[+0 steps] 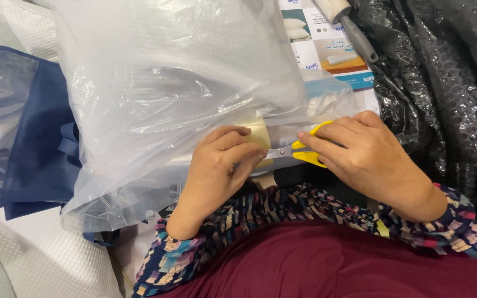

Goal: Sealing a large plastic bag containing a pillow using clear adhesive tape and scissors.

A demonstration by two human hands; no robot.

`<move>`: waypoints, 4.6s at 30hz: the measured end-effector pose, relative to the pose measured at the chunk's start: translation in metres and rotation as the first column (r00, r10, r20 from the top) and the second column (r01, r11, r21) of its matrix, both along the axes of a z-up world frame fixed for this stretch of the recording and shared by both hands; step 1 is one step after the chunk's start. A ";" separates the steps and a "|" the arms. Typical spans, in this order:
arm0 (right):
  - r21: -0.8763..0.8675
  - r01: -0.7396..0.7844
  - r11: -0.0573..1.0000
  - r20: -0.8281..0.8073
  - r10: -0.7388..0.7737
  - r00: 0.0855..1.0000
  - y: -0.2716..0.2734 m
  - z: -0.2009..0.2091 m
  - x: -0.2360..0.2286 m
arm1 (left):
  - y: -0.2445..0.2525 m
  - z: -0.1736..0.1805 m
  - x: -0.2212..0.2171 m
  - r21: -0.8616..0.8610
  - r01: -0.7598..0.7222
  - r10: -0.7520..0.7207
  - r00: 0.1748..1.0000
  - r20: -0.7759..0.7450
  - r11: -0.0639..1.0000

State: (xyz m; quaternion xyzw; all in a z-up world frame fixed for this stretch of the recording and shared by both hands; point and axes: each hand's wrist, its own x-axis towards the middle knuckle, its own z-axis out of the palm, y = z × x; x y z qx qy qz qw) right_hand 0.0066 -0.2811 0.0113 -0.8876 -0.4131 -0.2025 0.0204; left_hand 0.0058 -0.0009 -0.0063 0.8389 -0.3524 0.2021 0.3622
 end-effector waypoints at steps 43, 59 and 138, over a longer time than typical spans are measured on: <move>-0.044 0.657 0.752 -0.702 -0.491 0.516 -0.067 -0.065 0.088 | 0.006 0.004 -0.010 -0.276 -0.055 -0.074 0.896 -0.437 0.959; 0.847 0.238 0.475 -0.503 0.571 0.649 0.031 -0.096 -0.032 | 0.019 0.028 -0.050 -0.303 0.233 -0.324 0.897 -0.299 0.924; 0.129 -0.547 0.827 -0.487 0.533 0.691 0.093 -0.032 -0.012 | 0.122 -0.104 -0.133 -0.430 -0.291 -0.021 0.808 -0.588 0.855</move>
